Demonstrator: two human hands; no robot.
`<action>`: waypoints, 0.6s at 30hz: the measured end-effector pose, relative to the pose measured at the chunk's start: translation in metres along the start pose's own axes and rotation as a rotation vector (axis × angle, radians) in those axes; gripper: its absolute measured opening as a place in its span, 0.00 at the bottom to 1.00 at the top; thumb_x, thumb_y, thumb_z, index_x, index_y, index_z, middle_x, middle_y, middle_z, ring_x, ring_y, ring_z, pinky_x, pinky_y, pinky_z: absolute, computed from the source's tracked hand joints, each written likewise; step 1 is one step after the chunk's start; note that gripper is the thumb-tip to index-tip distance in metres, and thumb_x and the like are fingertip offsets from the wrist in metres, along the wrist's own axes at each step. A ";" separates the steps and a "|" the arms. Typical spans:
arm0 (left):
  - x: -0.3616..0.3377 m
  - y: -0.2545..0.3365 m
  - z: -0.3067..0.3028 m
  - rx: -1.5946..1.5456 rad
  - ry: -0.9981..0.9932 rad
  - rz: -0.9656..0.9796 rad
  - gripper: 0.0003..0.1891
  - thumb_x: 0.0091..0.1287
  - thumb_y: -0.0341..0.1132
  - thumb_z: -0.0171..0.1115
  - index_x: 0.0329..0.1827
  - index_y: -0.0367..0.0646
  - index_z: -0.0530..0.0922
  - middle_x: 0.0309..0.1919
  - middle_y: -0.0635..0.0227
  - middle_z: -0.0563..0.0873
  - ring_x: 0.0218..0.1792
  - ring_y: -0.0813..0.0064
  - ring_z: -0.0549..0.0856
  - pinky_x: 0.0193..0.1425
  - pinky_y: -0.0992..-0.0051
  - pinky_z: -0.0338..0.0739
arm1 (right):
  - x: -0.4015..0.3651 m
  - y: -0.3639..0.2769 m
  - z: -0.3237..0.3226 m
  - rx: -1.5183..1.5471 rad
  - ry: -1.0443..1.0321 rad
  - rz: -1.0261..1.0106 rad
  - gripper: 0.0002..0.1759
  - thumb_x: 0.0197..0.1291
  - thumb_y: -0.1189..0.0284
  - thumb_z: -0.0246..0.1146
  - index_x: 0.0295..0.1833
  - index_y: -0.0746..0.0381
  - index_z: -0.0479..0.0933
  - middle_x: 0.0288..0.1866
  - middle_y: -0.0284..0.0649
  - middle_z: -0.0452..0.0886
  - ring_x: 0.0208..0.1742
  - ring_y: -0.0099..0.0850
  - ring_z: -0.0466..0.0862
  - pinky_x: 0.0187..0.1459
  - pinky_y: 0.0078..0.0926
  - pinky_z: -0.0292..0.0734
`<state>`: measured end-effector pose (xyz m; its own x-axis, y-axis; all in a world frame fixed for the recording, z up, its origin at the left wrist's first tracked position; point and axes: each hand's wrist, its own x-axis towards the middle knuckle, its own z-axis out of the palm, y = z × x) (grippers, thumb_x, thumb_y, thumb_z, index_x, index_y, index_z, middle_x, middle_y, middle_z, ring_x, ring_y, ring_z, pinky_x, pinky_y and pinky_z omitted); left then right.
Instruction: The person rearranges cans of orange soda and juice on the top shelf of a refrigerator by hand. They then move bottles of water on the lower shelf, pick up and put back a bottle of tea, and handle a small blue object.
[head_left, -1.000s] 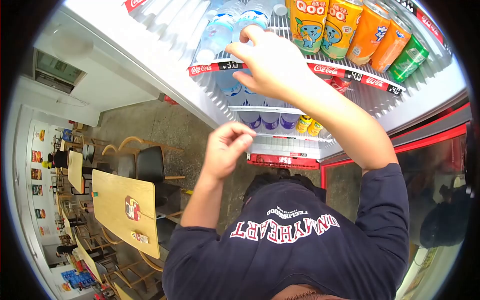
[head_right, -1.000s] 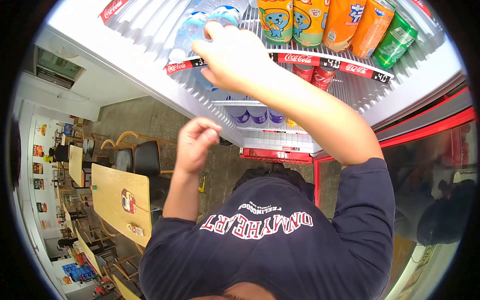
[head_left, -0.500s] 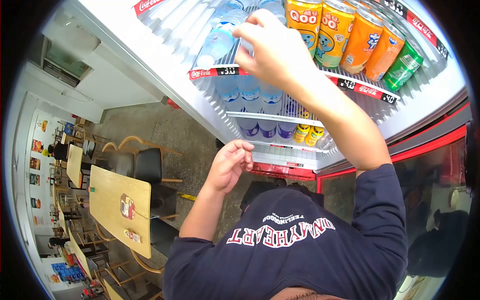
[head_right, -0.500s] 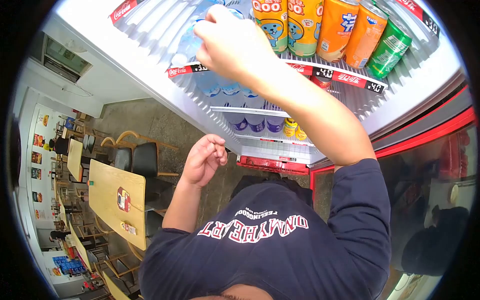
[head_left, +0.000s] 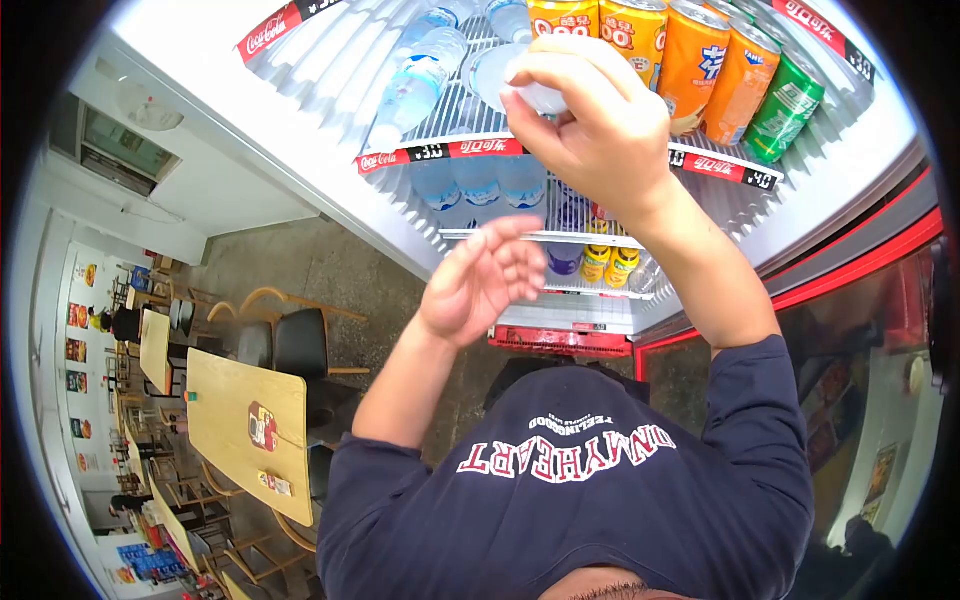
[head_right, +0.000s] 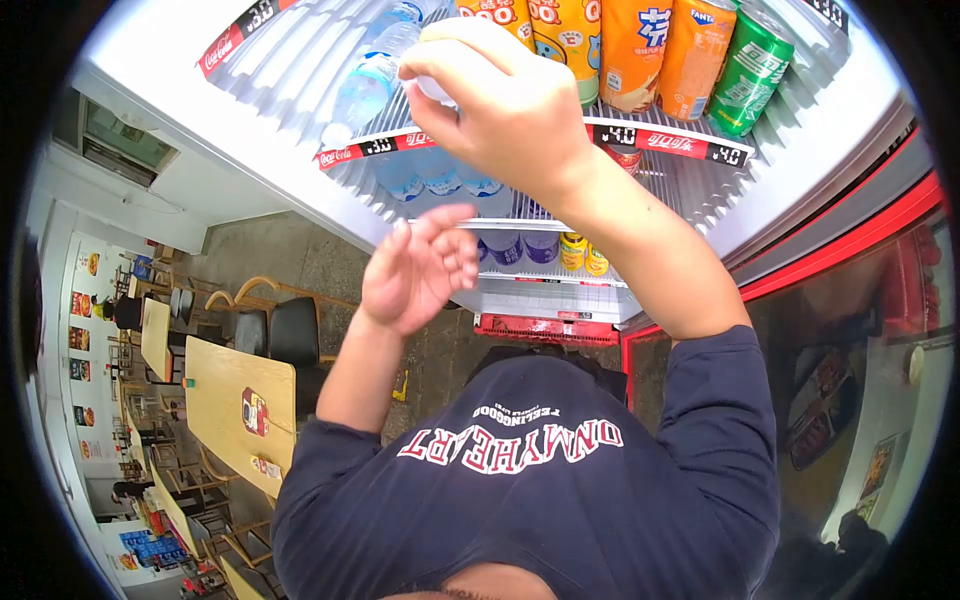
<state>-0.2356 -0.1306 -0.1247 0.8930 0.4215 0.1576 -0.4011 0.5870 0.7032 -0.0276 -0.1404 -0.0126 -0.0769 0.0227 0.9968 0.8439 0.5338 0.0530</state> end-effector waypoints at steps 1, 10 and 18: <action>0.012 0.007 0.003 0.016 -0.004 -0.004 0.36 0.80 0.59 0.44 0.75 0.34 0.65 0.55 0.53 0.84 0.54 0.61 0.85 0.59 0.64 0.81 | -0.002 -0.003 -0.004 0.010 0.039 -0.019 0.12 0.48 0.77 0.73 0.40 0.55 0.83 0.40 0.33 0.87 0.40 0.33 0.88 0.38 0.27 0.86; 0.067 0.009 0.034 0.263 0.042 0.155 0.46 0.71 0.67 0.54 0.75 0.31 0.65 0.66 0.44 0.79 0.65 0.52 0.81 0.73 0.52 0.73 | -0.103 -0.053 -0.051 0.302 -0.047 -0.006 0.16 0.49 0.79 0.74 0.41 0.52 0.76 0.51 0.40 0.74 0.37 0.41 0.83 0.37 0.41 0.79; 0.016 -0.041 0.001 0.795 -0.229 0.198 0.49 0.51 0.43 0.85 0.72 0.38 0.64 0.64 0.48 0.79 0.67 0.55 0.79 0.71 0.56 0.74 | -0.216 -0.095 -0.074 0.272 -0.101 0.532 0.42 0.41 0.68 0.83 0.61 0.61 0.68 0.58 0.52 0.76 0.54 0.45 0.83 0.53 0.37 0.81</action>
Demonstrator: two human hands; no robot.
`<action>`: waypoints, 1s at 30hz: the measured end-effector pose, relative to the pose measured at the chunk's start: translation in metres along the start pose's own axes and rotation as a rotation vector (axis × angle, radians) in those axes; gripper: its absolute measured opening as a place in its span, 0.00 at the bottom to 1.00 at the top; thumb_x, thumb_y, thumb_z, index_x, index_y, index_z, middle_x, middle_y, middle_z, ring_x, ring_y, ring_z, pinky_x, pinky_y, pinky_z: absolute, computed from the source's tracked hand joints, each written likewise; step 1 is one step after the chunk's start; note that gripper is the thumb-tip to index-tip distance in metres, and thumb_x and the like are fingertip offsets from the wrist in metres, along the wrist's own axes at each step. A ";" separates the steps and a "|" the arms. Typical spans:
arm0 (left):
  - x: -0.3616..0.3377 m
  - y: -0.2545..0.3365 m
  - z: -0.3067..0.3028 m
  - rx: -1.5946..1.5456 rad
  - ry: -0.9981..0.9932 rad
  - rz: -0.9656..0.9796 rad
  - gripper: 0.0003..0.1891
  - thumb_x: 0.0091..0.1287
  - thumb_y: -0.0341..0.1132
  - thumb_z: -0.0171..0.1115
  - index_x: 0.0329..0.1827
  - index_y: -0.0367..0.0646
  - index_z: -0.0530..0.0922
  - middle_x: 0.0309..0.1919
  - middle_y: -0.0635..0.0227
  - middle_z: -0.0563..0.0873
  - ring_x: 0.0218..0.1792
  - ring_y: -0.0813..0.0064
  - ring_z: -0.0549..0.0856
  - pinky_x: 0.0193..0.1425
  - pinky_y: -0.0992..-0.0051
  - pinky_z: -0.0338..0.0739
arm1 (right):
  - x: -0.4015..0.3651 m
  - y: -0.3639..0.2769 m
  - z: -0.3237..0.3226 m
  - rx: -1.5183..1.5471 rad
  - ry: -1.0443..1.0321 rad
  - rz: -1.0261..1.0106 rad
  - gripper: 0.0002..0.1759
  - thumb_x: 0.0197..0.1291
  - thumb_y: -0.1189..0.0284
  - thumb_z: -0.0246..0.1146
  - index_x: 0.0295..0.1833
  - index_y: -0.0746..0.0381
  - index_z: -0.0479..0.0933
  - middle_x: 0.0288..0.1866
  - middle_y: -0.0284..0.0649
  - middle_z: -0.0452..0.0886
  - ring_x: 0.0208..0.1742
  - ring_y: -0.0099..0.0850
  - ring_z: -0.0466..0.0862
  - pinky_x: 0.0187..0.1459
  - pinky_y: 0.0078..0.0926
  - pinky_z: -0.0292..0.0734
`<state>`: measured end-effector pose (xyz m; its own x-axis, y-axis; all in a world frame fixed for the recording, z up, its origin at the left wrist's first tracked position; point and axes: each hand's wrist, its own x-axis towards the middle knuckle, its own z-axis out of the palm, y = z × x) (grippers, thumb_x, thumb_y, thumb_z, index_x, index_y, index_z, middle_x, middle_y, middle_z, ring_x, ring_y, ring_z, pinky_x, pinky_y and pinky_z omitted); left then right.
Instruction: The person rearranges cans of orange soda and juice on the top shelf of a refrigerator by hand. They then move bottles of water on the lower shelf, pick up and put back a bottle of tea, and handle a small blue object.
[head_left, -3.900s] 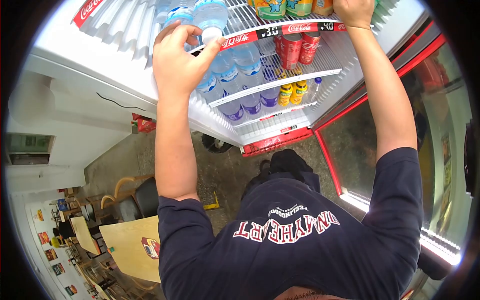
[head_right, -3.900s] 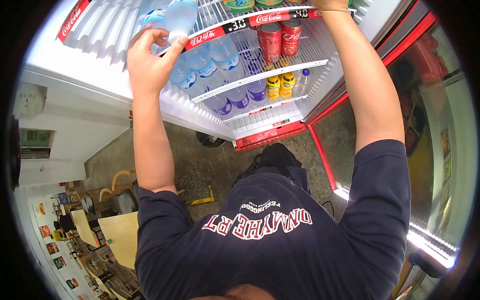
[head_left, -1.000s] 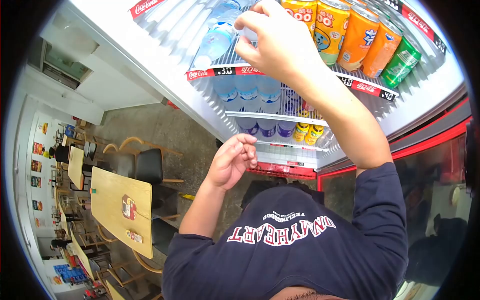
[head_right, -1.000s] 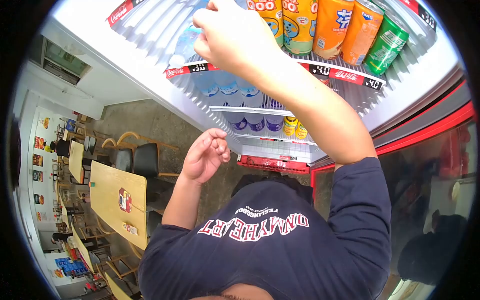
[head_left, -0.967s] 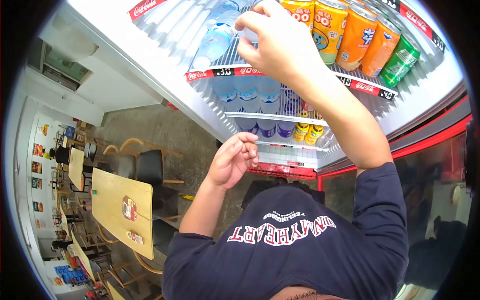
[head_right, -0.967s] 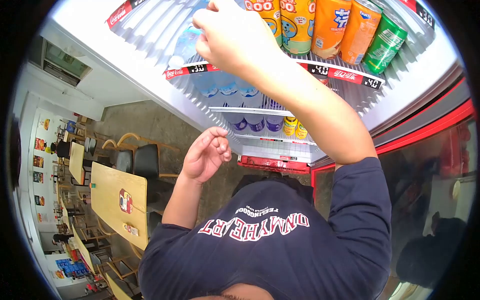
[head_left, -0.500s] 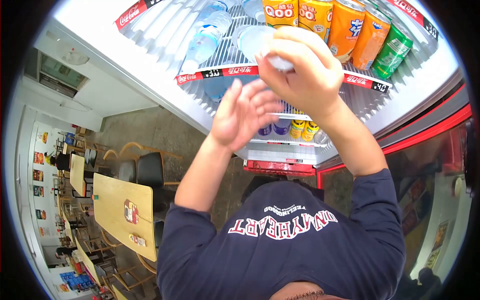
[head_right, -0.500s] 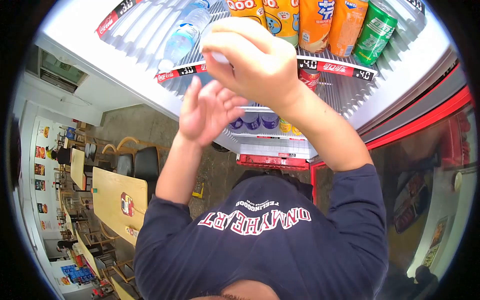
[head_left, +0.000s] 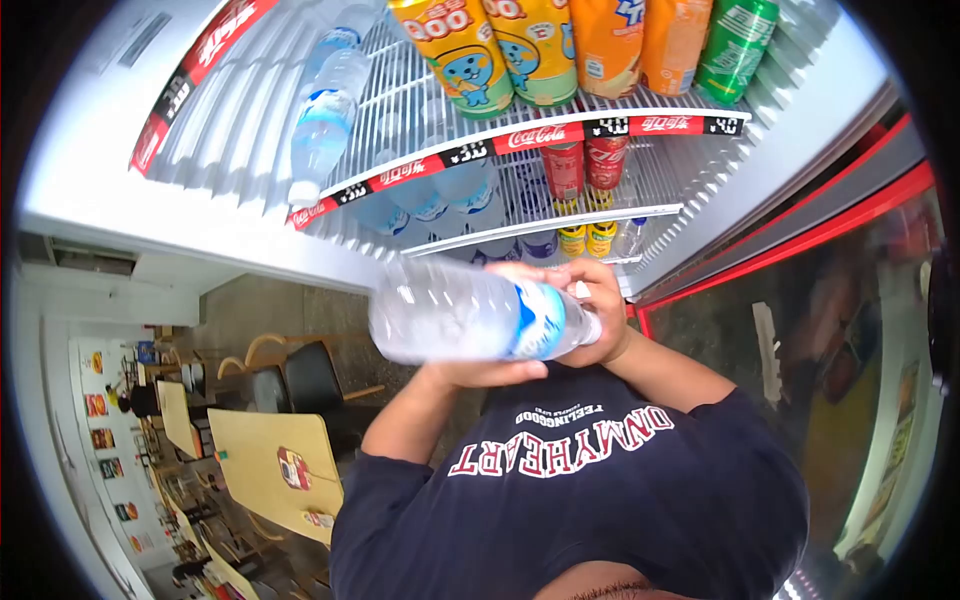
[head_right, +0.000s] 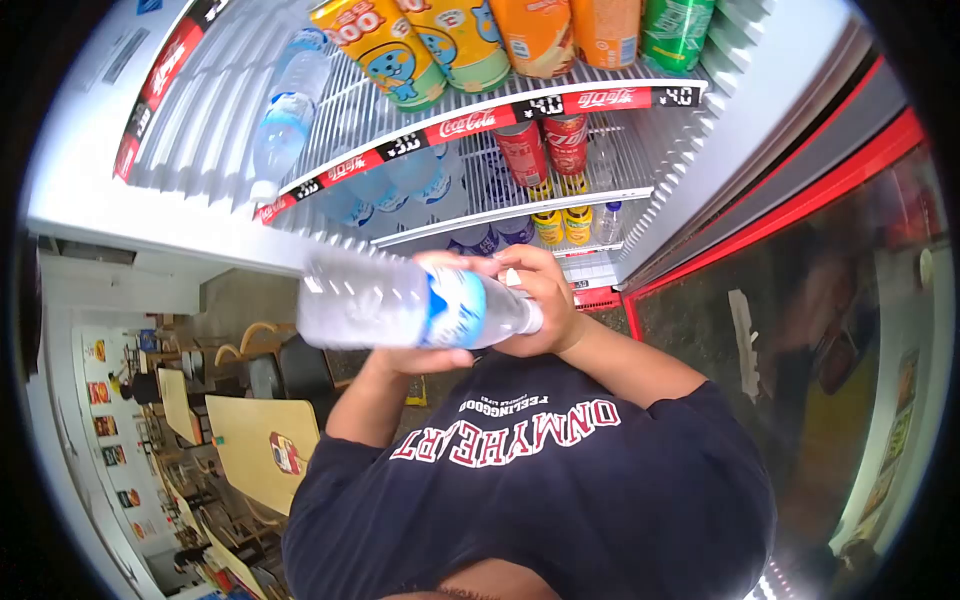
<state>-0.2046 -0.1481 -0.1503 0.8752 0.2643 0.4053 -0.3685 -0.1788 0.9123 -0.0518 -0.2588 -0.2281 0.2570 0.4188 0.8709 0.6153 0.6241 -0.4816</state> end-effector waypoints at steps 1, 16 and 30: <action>0.000 -0.008 -0.003 0.260 -0.092 0.110 0.48 0.51 0.42 0.85 0.72 0.39 0.64 0.65 0.49 0.78 0.69 0.55 0.77 0.72 0.57 0.73 | -0.008 0.004 -0.002 0.012 -0.021 0.043 0.41 0.42 0.68 0.83 0.62 0.63 0.70 0.59 0.53 0.77 0.56 0.47 0.83 0.55 0.38 0.81; 0.015 -0.026 0.002 0.861 -0.201 0.036 0.25 0.49 0.30 0.73 0.54 0.48 0.82 0.53 0.62 0.82 0.57 0.53 0.83 0.58 0.57 0.79 | -0.058 0.017 -0.010 1.191 0.138 1.542 0.31 0.80 0.56 0.48 0.75 0.66 0.64 0.69 0.50 0.77 0.68 0.38 0.79 0.68 0.40 0.76; 0.024 0.042 -0.054 1.078 0.167 0.356 0.26 0.52 0.25 0.75 0.58 0.42 0.83 0.53 0.58 0.87 0.55 0.57 0.85 0.60 0.62 0.79 | -0.090 -0.002 -0.089 0.820 0.191 1.284 0.44 0.56 0.62 0.74 0.73 0.67 0.64 0.59 0.50 0.83 0.55 0.42 0.87 0.56 0.42 0.85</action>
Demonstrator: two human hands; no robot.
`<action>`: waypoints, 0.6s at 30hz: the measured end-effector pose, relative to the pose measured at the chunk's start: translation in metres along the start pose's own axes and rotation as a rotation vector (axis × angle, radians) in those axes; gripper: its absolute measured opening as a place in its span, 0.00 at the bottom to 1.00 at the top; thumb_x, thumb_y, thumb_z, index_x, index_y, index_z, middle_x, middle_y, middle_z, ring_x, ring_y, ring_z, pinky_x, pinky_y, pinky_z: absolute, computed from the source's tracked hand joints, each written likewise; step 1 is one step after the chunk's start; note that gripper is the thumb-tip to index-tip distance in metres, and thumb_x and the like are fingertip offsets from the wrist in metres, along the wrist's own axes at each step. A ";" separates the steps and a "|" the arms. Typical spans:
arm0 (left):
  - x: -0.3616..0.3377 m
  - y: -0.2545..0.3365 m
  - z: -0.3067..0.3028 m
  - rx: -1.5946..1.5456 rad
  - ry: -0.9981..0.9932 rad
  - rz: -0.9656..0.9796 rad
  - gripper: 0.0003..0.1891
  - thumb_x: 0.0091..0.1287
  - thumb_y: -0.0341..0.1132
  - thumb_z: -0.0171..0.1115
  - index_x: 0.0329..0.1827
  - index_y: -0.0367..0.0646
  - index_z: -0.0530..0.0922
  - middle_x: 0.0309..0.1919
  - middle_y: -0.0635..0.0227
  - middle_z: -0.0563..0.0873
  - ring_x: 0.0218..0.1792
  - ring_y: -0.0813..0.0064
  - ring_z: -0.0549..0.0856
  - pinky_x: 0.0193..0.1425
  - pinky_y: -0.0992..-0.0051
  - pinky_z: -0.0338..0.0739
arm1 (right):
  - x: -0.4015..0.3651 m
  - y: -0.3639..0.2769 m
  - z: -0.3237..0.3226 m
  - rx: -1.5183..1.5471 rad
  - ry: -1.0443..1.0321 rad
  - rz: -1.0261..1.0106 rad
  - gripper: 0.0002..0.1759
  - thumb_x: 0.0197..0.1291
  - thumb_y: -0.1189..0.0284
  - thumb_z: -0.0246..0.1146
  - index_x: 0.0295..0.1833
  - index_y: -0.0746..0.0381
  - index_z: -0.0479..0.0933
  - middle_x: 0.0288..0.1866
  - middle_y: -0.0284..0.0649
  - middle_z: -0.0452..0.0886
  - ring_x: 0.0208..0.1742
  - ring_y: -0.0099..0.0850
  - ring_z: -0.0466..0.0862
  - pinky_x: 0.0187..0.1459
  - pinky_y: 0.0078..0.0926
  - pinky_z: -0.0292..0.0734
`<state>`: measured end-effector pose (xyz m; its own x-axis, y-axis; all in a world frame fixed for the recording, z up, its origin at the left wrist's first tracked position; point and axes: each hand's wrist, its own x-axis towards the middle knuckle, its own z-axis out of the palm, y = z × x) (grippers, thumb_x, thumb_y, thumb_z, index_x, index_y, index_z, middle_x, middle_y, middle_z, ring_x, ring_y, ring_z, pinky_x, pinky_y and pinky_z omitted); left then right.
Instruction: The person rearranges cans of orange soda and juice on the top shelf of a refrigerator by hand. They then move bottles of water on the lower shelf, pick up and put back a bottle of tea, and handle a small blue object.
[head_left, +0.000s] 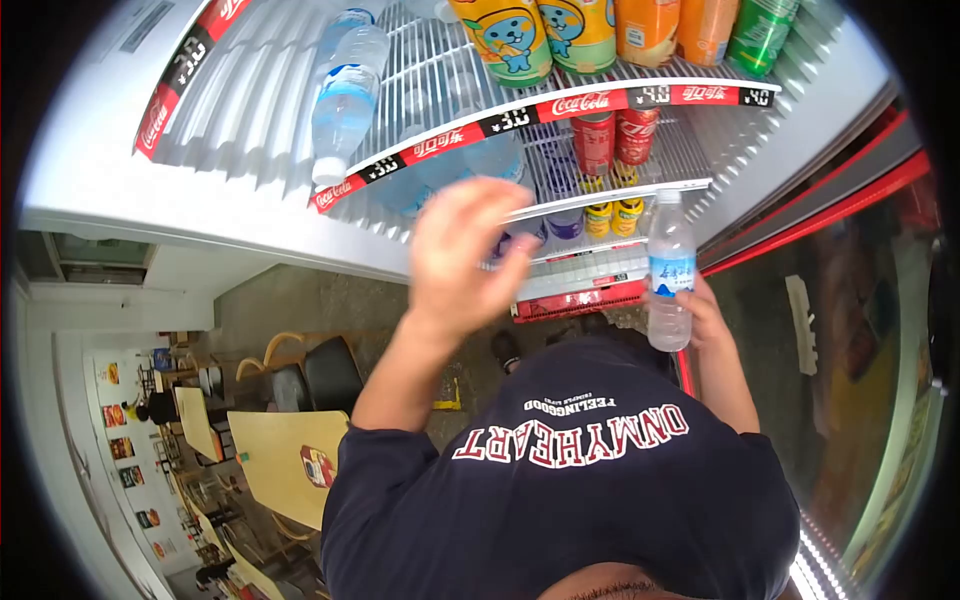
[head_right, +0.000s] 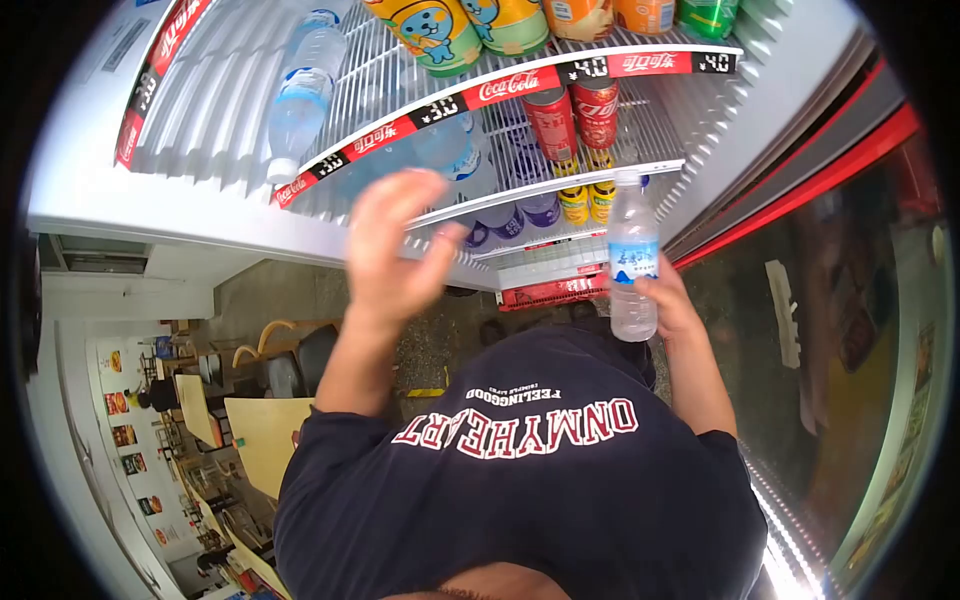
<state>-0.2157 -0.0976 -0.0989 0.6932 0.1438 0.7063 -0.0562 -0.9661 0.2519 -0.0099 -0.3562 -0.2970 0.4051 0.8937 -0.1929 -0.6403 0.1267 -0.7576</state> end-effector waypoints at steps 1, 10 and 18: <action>0.002 -0.007 -0.019 0.137 0.068 -0.016 0.26 0.55 0.26 0.75 0.60 0.42 0.82 0.54 0.57 0.86 0.54 0.57 0.85 0.58 0.62 0.79 | 0.002 -0.008 0.002 -0.092 0.095 -0.070 0.45 0.55 0.59 0.76 0.72 0.66 0.65 0.60 0.47 0.82 0.59 0.37 0.85 0.60 0.37 0.80; 0.009 -0.044 -0.082 0.631 0.075 -0.447 0.27 0.71 0.41 0.68 0.70 0.39 0.75 0.58 0.51 0.83 0.52 0.56 0.85 0.55 0.62 0.80 | 0.038 -0.057 0.007 -0.878 0.435 -0.612 0.45 0.44 0.73 0.83 0.67 0.64 0.68 0.59 0.43 0.84 0.60 0.33 0.83 0.64 0.35 0.76; 0.023 -0.045 -0.079 0.704 -0.020 -0.596 0.25 0.74 0.41 0.60 0.72 0.46 0.73 0.55 0.54 0.86 0.49 0.53 0.87 0.53 0.58 0.80 | 0.070 -0.080 0.019 -1.107 0.560 -1.030 0.47 0.40 0.73 0.85 0.68 0.60 0.70 0.65 0.47 0.82 0.66 0.45 0.81 0.66 0.40 0.76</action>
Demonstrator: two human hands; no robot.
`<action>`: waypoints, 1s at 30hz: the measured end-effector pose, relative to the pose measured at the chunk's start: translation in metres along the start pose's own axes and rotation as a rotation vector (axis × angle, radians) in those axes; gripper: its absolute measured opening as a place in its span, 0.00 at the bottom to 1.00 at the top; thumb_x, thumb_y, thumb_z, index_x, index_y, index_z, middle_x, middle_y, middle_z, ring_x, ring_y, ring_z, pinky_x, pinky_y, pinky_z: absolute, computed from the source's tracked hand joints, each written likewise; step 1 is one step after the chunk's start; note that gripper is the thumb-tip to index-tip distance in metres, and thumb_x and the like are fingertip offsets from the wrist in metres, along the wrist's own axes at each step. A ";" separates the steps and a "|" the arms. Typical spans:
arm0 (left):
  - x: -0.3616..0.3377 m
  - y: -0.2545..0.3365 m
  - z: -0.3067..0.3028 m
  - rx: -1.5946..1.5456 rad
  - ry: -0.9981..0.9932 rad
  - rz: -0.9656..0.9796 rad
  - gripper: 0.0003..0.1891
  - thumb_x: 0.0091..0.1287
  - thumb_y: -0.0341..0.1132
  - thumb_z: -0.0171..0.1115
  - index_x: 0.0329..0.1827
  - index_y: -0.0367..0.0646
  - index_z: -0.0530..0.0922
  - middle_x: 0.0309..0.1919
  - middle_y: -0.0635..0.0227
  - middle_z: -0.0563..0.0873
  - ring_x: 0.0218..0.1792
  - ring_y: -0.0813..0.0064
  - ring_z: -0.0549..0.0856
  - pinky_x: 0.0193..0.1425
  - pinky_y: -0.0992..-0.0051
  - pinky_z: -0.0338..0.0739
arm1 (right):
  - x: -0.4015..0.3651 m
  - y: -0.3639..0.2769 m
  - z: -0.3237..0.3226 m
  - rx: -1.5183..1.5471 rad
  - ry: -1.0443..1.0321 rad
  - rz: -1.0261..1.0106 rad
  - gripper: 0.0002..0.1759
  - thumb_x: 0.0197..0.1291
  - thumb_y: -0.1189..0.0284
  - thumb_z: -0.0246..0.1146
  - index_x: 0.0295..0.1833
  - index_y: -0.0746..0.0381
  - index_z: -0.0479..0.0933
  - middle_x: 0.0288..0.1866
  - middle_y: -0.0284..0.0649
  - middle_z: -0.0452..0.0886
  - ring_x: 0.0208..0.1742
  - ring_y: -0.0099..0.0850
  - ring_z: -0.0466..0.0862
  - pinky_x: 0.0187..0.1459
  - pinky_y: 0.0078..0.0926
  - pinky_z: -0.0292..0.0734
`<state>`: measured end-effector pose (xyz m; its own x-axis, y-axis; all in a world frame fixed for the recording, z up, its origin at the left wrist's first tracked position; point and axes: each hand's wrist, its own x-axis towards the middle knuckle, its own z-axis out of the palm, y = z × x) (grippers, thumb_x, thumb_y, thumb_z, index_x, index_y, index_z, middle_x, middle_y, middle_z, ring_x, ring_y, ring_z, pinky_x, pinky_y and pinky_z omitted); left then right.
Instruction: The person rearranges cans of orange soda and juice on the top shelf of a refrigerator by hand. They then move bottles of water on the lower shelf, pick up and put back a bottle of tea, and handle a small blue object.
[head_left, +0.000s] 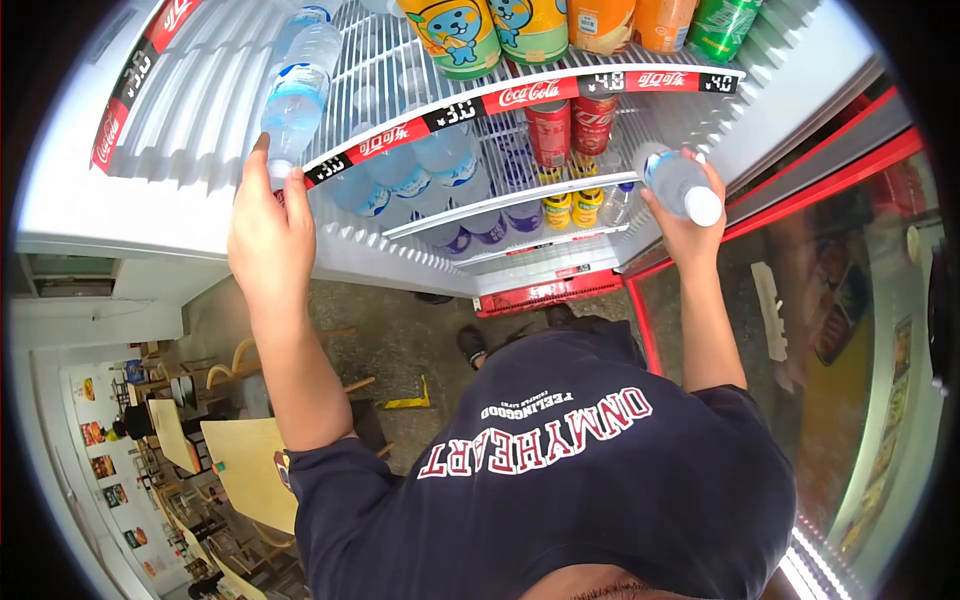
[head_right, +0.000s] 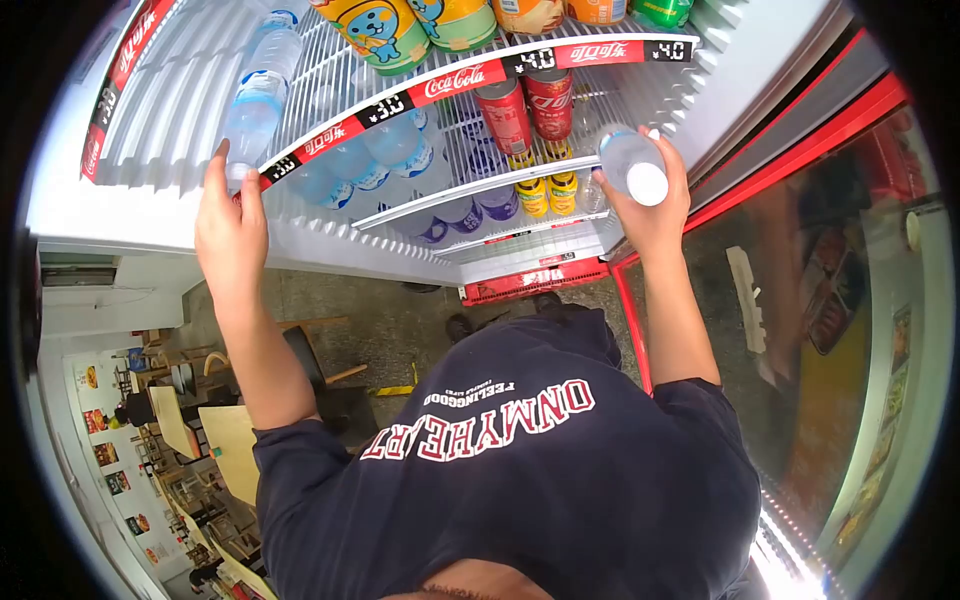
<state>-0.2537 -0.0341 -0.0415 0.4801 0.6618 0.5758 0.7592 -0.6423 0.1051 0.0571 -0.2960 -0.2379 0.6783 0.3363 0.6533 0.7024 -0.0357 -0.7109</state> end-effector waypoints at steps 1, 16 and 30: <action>0.002 -0.001 0.001 0.003 0.017 0.028 0.25 0.74 0.41 0.60 0.73 0.46 0.73 0.54 0.53 0.86 0.49 0.53 0.87 0.53 0.58 0.80 | 0.004 0.005 0.005 -0.032 0.017 -0.024 0.47 0.41 0.74 0.85 0.68 0.60 0.70 0.65 0.47 0.82 0.65 0.45 0.82 0.66 0.40 0.77; 0.031 0.017 -0.015 0.004 -0.216 -0.226 0.37 0.66 0.51 0.62 0.73 0.37 0.69 0.49 0.40 0.87 0.52 0.46 0.87 0.59 0.55 0.79 | 0.069 0.025 0.065 -0.321 -0.059 0.109 0.51 0.55 0.61 0.77 0.77 0.69 0.58 0.67 0.66 0.75 0.64 0.61 0.79 0.62 0.48 0.77; 0.035 -0.009 -0.016 -0.762 -0.188 -0.439 0.33 0.74 0.50 0.60 0.72 0.32 0.70 0.37 0.59 0.85 0.32 0.76 0.83 0.35 0.77 0.75 | 0.008 0.055 0.071 -0.234 0.019 0.106 0.33 0.61 0.70 0.68 0.70 0.69 0.69 0.67 0.60 0.75 0.69 0.56 0.74 0.71 0.46 0.68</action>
<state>-0.2508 -0.0111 -0.0090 0.3300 0.9175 0.2220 0.4255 -0.3545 0.8326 0.0865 -0.2286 -0.2901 0.7529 0.3013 0.5851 0.6568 -0.2870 -0.6973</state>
